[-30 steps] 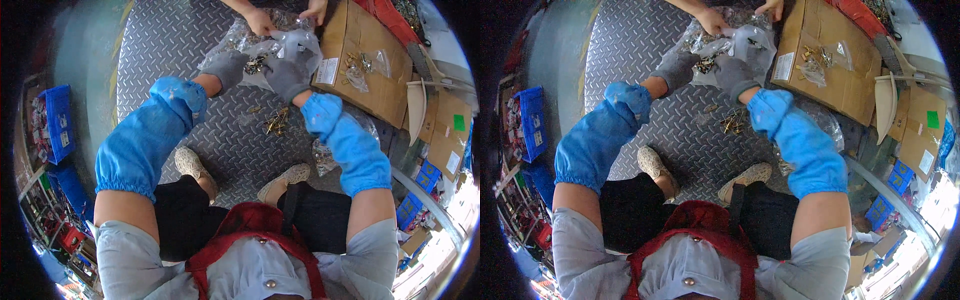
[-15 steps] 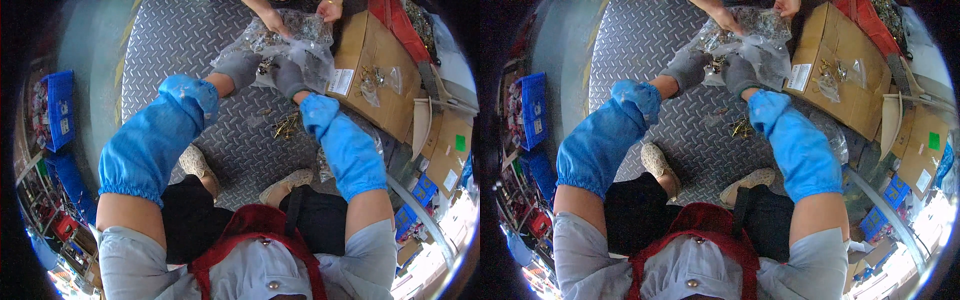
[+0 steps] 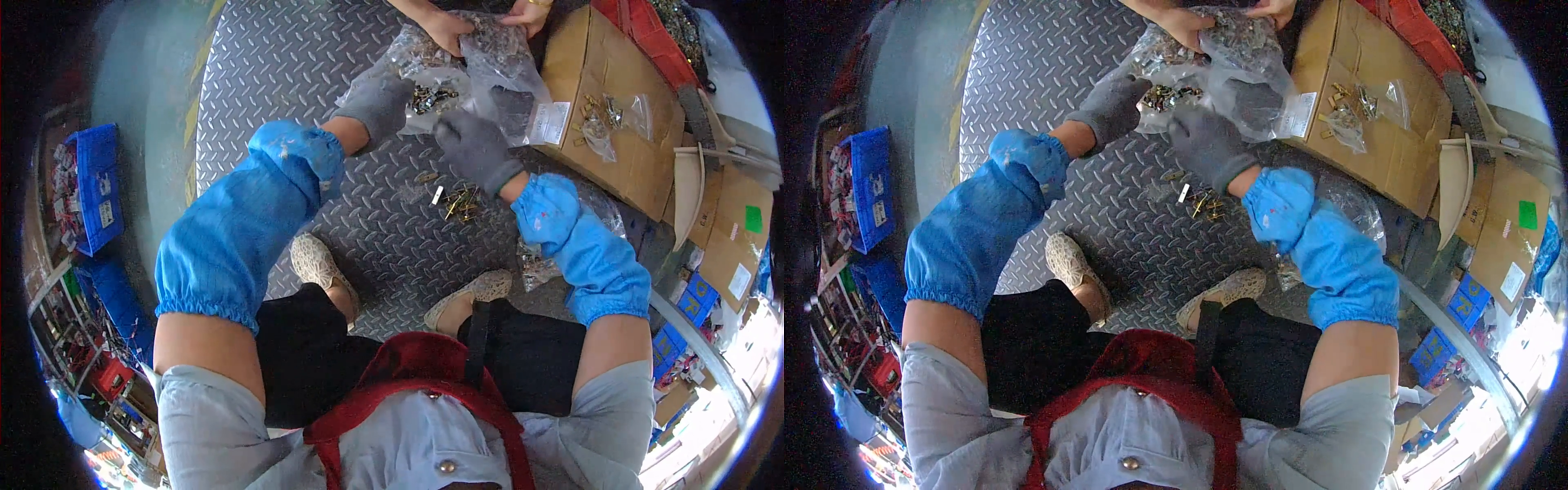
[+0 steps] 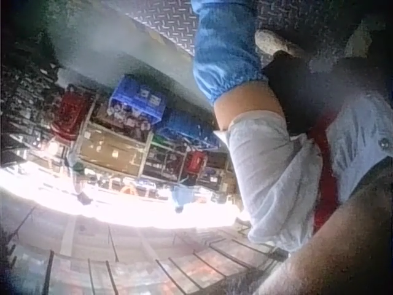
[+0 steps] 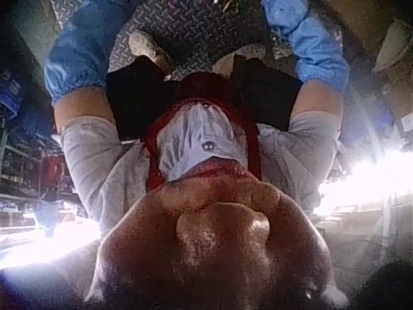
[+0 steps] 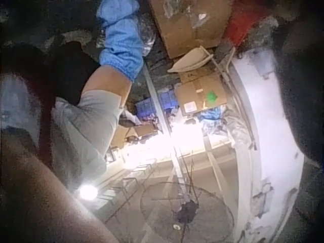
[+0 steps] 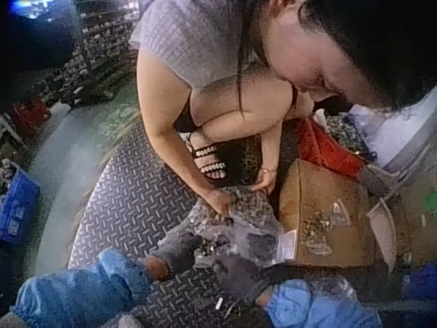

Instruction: The person sorts small metal electronic components by hand into plastic bags and cardboard boxes.

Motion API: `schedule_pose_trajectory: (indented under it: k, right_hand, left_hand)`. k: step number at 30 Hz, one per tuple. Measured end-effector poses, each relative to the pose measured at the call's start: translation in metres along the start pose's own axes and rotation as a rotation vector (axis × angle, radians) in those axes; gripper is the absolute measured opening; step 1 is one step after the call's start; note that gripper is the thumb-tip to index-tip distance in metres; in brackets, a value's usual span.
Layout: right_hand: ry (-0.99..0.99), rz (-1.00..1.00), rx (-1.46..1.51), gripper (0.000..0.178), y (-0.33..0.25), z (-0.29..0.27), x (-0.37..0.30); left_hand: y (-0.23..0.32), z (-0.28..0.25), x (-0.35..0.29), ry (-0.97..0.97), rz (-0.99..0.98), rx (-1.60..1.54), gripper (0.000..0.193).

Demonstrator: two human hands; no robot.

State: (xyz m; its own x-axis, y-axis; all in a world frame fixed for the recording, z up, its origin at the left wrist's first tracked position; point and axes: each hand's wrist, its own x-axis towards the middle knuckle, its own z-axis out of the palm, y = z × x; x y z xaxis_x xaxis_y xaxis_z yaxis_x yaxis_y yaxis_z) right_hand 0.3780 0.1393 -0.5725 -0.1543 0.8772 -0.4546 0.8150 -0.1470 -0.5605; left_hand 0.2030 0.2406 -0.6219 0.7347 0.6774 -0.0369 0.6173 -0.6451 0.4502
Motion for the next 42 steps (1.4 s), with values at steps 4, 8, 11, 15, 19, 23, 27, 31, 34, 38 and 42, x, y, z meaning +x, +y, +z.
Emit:
schedule_pose_trajectory:
  k: [4, 8, 11, 15, 19, 23, 27, 31, 34, 38, 42]
  right_hand:
    - [0.398, -0.287, 0.071, 0.023, 0.033, 0.015, 0.061]
    - [0.276, -0.177, -0.039, 0.025, 0.043, 0.047, 0.087]
    - [0.308, -0.163, -0.123, 0.024, 0.028, 0.046, 0.094]
    - [0.459, -0.343, -0.295, 0.021, 0.035, 0.051, 0.108]
    - [0.261, -0.291, -0.268, 0.022, 0.032, 0.052, 0.118]
    - [0.407, -0.344, -0.132, 0.026, 0.069, 0.048, 0.126]
    - [0.461, -0.142, 0.330, 0.025, 0.044, 0.039, 0.107]
    - [0.338, 0.053, 0.334, 0.026, 0.040, 0.039, 0.111]
    - [0.427, -0.187, 0.163, 0.025, 0.029, 0.043, 0.117]
    - [0.270, -0.154, -0.219, 0.023, 0.014, 0.043, 0.128]
    - [0.142, -0.133, -0.353, 0.026, 0.006, 0.045, 0.135]
  left_hand:
    - [0.015, -0.010, 0.007, -0.180, -0.077, 0.027, 0.042]
    - [0.007, -0.010, 0.004, 0.056, -0.054, 0.042, 0.044]
    - [0.015, -0.029, -0.002, 0.078, -0.187, -0.074, 0.023]
    - [0.012, -0.031, -0.001, -0.016, -0.185, -0.041, 0.037]
    - [0.003, -0.028, -0.005, -0.065, -0.177, -0.026, 0.052]
    - [0.007, -0.023, 0.002, -0.036, -0.157, -0.021, 0.052]
    - [-0.003, -0.026, -0.005, -0.075, -0.179, -0.005, 0.050]
    - [-0.006, -0.025, 0.001, 0.005, -0.210, -0.023, 0.034]
    - [-0.001, -0.033, 0.004, -0.043, -0.269, 0.011, 0.036]
    - [-0.004, -0.034, -0.002, -0.026, -0.262, 0.010, 0.037]
    - [-0.005, -0.035, -0.007, 0.041, -0.216, -0.051, 0.040]
